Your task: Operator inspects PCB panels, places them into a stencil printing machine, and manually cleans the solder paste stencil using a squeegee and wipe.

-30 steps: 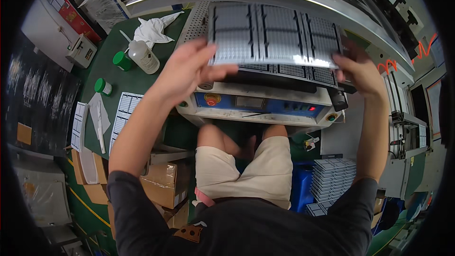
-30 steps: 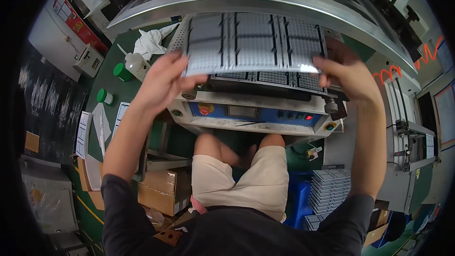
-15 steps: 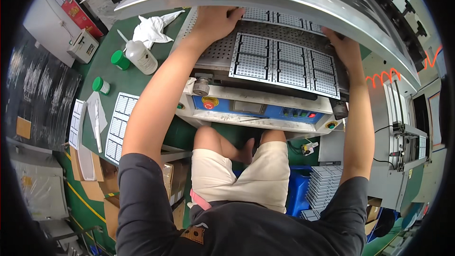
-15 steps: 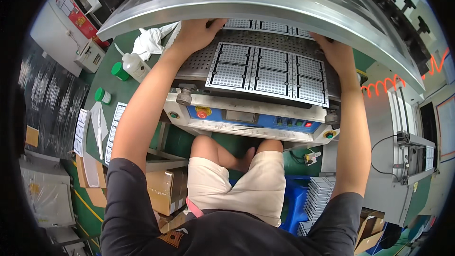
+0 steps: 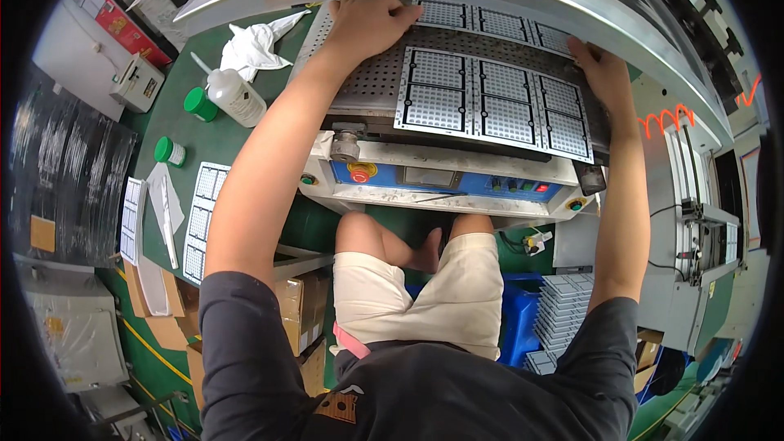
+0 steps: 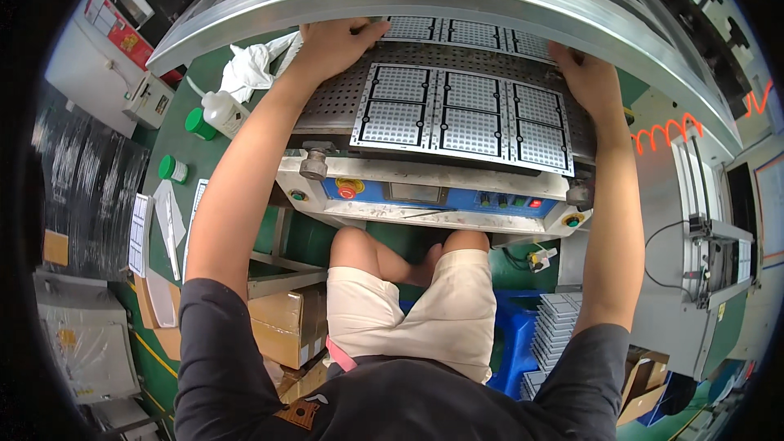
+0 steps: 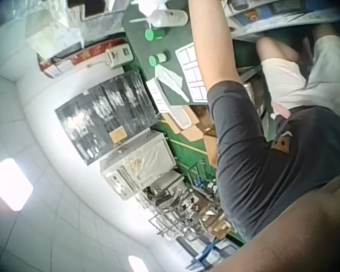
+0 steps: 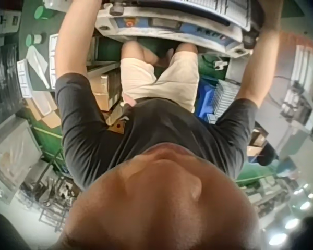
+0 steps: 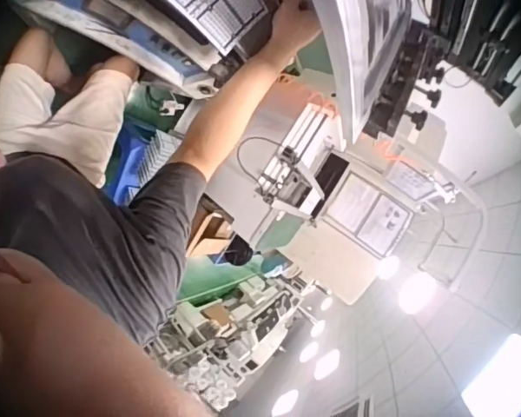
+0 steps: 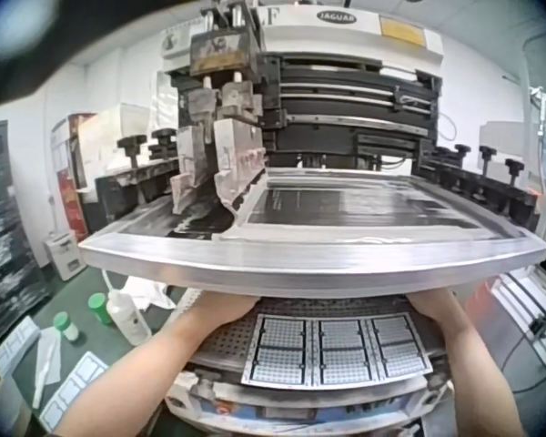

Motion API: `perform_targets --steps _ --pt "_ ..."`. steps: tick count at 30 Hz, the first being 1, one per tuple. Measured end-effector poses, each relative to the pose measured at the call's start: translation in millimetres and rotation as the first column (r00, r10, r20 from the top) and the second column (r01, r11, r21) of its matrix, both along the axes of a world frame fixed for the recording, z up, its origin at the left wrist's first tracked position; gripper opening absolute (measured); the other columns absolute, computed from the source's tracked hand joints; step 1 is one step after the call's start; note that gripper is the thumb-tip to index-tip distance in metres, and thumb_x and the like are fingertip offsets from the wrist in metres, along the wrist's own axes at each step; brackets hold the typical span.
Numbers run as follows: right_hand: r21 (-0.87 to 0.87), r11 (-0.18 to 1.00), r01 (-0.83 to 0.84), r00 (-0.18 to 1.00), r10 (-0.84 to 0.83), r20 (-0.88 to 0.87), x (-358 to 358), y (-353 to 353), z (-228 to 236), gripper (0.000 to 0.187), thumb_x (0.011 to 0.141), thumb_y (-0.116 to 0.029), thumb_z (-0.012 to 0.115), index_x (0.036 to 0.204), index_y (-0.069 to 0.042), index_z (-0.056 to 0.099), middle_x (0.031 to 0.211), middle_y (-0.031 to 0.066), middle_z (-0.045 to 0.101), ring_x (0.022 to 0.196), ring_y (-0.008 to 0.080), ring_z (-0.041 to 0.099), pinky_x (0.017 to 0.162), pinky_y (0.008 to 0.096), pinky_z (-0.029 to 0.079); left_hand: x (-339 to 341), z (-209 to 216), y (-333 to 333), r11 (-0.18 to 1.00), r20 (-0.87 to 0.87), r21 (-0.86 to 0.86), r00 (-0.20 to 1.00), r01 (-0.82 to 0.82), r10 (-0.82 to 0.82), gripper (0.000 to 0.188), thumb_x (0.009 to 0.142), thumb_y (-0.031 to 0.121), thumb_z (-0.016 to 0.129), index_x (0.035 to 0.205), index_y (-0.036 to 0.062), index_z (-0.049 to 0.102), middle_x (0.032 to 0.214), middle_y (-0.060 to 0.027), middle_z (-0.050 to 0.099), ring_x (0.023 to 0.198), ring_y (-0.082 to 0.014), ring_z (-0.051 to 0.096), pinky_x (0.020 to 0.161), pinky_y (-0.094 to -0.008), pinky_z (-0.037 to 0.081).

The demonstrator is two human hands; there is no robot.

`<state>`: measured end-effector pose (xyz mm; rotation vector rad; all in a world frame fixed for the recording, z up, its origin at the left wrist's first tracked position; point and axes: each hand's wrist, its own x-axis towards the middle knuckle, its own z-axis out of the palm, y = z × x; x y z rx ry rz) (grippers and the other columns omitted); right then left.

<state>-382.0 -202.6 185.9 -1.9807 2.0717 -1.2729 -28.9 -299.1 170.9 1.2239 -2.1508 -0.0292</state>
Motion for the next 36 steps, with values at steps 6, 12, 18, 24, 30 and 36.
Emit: perform_targets --steps 6,12,18,24,30,36 --pt "0.14 0.988 -0.06 0.995 0.049 0.081 -12.1 -3.8 -8.7 0.041 0.086 -0.03 0.07 0.11 0.002 0.063 0.094 0.0091 0.068 0.083 0.0163 0.06 0.076 0.0296 0.047 -0.1 0.7 3.6 0.998 -0.028 0.061 1.0 0.016 -0.014 0.037 0.084 0.047 0.062 0.088 0.0121 0.074 0.089 -0.0111 0.069 0.105 -0.0343 0.056 0.097 -0.051 0.027" --pt "0.091 0.992 -0.092 0.995 0.089 0.043 -11.4 -7.6 -3.9 0.043 0.086 -0.029 0.071 0.115 0.001 0.061 0.105 0.0119 0.067 0.095 0.0189 0.06 0.084 0.0308 0.047 0.6 -7.2 -1.8 0.996 -0.045 -0.081 0.999 -0.03 0.026 0.04 0.084 0.047 0.062 0.107 0.0144 0.068 0.092 -0.0066 0.07 0.107 -0.03 0.057 0.1 -0.0525 0.025" --pt "0.118 0.992 -0.047 0.999 0.049 -0.018 -17.5 -19.9 -7.9 0.044 0.085 -0.03 0.072 0.115 0.001 0.061 0.107 0.0125 0.067 0.097 0.0201 0.06 0.086 0.0318 0.047 -0.3 -6.1 -0.9 0.998 -0.034 -0.036 0.998 -0.05 0.048 0.039 0.084 0.046 0.063 0.105 0.0143 0.069 0.09 -0.0044 0.07 0.105 -0.0278 0.059 0.099 -0.0516 0.026" --pt "0.093 0.996 -0.017 0.999 0.019 -0.025 -28.5 -27.7 -18.3 0.045 0.086 -0.03 0.071 0.117 0.0 0.06 0.108 0.0121 0.065 0.097 0.0198 0.059 0.087 0.0321 0.047 -3.5 0.5 10.0 0.996 -0.049 -0.076 0.998 -0.055 0.051 0.046 0.085 0.053 0.06 0.075 0.0094 0.072 0.072 -0.0075 0.065 0.087 -0.0266 0.059 0.094 -0.0466 0.028" --pt "0.1 0.991 -0.09 0.996 0.087 0.037 -28.8 -30.0 -18.3 0.049 0.085 -0.033 0.071 0.117 0.001 0.059 0.111 0.0124 0.064 0.099 0.0202 0.059 0.088 0.0333 0.047 -1.6 5.4 13.4 0.996 -0.052 -0.058 0.997 -0.065 0.062 0.045 0.084 0.052 0.062 0.071 0.0097 0.071 0.07 -0.0084 0.064 0.094 -0.0309 0.057 0.092 -0.046 0.03" --pt "0.045 0.998 -0.041 0.995 0.045 -0.093 -25.0 -11.7 -7.7 0.051 0.085 -0.037 0.07 0.116 0.002 0.059 0.105 0.0138 0.066 0.093 0.0221 0.061 0.083 0.0341 0.048 -0.8 -10.5 3.5 0.956 -0.044 -0.273 0.995 -0.103 0.095 0.044 0.083 0.044 0.065 0.108 0.0084 0.064 0.103 -0.014 0.064 0.106 -0.031 0.056 0.097 -0.0511 0.03"
